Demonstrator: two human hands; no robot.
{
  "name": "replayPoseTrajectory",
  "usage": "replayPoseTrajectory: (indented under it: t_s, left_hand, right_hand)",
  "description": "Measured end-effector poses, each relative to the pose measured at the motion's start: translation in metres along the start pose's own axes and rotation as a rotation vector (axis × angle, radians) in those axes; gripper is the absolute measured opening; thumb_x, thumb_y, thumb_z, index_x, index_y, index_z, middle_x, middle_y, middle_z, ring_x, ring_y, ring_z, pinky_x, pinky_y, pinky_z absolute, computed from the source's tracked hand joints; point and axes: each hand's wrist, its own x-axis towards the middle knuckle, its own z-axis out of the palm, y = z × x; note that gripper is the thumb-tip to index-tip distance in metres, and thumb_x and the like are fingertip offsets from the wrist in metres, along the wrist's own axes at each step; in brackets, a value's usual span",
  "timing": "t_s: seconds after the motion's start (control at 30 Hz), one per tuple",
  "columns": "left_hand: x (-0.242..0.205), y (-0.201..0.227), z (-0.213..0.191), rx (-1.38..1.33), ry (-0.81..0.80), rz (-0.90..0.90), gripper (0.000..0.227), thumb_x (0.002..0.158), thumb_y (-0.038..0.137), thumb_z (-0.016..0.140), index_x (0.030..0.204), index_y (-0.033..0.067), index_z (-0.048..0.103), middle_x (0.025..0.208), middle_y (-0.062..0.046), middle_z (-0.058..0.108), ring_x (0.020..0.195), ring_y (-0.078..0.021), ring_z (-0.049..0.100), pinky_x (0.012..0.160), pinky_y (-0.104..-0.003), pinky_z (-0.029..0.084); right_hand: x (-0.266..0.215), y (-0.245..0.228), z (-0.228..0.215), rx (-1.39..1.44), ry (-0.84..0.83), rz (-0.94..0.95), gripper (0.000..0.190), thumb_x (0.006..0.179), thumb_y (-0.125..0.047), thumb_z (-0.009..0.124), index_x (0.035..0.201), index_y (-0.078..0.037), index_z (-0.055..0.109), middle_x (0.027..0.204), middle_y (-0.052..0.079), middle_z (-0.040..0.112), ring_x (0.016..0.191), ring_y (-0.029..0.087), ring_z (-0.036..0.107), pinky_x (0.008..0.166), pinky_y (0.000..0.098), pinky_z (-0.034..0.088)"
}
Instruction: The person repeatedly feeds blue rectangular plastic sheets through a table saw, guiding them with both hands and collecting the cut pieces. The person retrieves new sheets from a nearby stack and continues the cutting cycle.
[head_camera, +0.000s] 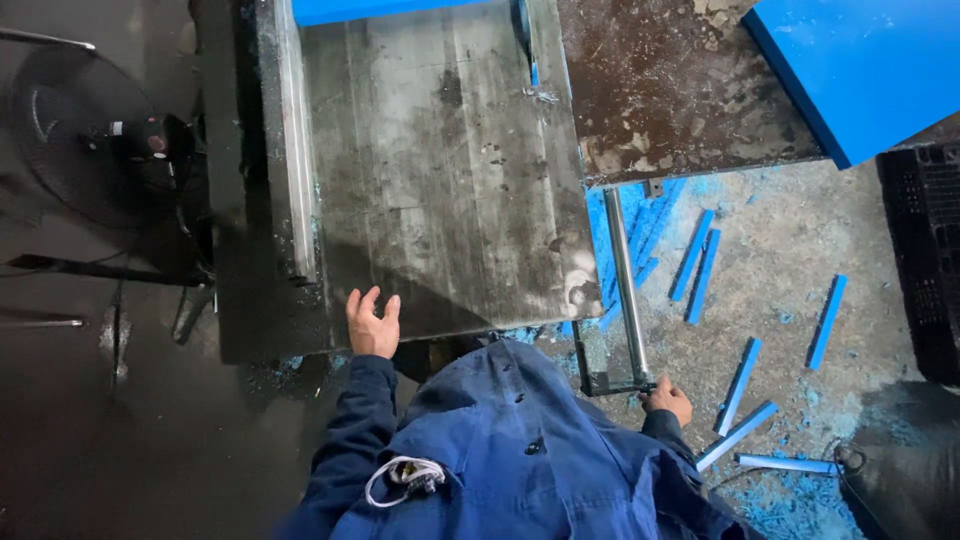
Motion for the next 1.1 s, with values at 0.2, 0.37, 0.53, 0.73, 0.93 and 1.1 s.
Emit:
replayPoseTrajectory:
  t_s: [0.2, 0.37, 0.53, 0.73, 0.93, 1.1]
  left_hand:
    - [-0.01, 0.0, 0.014, 0.029, -0.011, 0.09, 0.055, 0.091, 0.041, 0.076, 0.133, 0.0053, 0.068, 0.152, -0.028, 0.047, 0.143, -0.0405, 0.043, 0.116, -0.047, 0.038]
    - [-0.02, 0.018, 0.02, -0.015, -0.071, -0.056, 0.055, 0.089, 0.039, 0.075, 0.131, 0.0058, 0.068, 0.157, -0.025, 0.044, 0.129, -0.0371, 0.057, 0.101, -0.044, 0.051]
    - [-0.02, 0.019, 0.032, -0.06, -0.125, -0.077, 0.056, 0.089, 0.038, 0.075, 0.134, 0.0062, 0.066, 0.159, -0.022, 0.041, 0.12, -0.0332, 0.062, 0.099, -0.044, 0.051]
    - [-0.006, 0.02, 0.041, -0.037, -0.153, -0.045, 0.057, 0.089, 0.039, 0.075, 0.135, 0.0062, 0.067, 0.158, -0.021, 0.042, 0.116, -0.0319, 0.064, 0.098, -0.043, 0.052]
    - [0.02, 0.017, 0.039, -0.084, -0.145, 0.002, 0.057, 0.089, 0.041, 0.075, 0.133, 0.0055, 0.067, 0.156, -0.02, 0.045, 0.112, -0.0307, 0.065, 0.098, -0.042, 0.053]
    - [0.041, 0.005, 0.038, -0.133, -0.151, 0.022, 0.058, 0.089, 0.041, 0.074, 0.134, 0.005, 0.067, 0.153, -0.022, 0.047, 0.111, -0.0305, 0.065, 0.095, -0.042, 0.054]
  right_hand:
    - [0.027, 0.027, 0.002, 0.041, -0.006, -0.003, 0.046, 0.098, -0.039, 0.061, 0.095, 0.005, 0.073, 0.076, 0.016, 0.075, 0.064, 0.025, 0.075, 0.059, 0.0371, 0.059]
    - [0.003, 0.005, -0.006, -0.064, -0.051, 0.018, 0.049, 0.097, -0.045, 0.064, 0.095, 0.003, 0.076, 0.075, 0.013, 0.077, 0.067, 0.023, 0.076, 0.064, 0.0334, 0.059]
    - [-0.005, 0.012, -0.015, 0.004, -0.105, 0.054, 0.048, 0.095, -0.044, 0.064, 0.092, 0.003, 0.074, 0.077, 0.013, 0.077, 0.066, 0.025, 0.078, 0.062, 0.035, 0.06]
    - [0.01, 0.056, -0.008, -0.38, 0.0, -0.037, 0.05, 0.097, -0.049, 0.062, 0.095, -0.002, 0.079, 0.079, 0.013, 0.08, 0.079, 0.026, 0.077, 0.079, 0.037, 0.058]
    - [-0.032, 0.02, -0.007, -0.2, 0.008, 0.02, 0.043, 0.089, -0.043, 0.069, 0.109, -0.005, 0.075, 0.086, 0.011, 0.078, 0.077, 0.026, 0.078, 0.075, 0.0386, 0.06]
    - [-0.037, 0.012, 0.009, 0.061, -0.049, 0.162, 0.035, 0.097, -0.033, 0.066, 0.108, 0.0, 0.075, 0.083, 0.012, 0.078, 0.071, 0.024, 0.077, 0.069, 0.0377, 0.062]
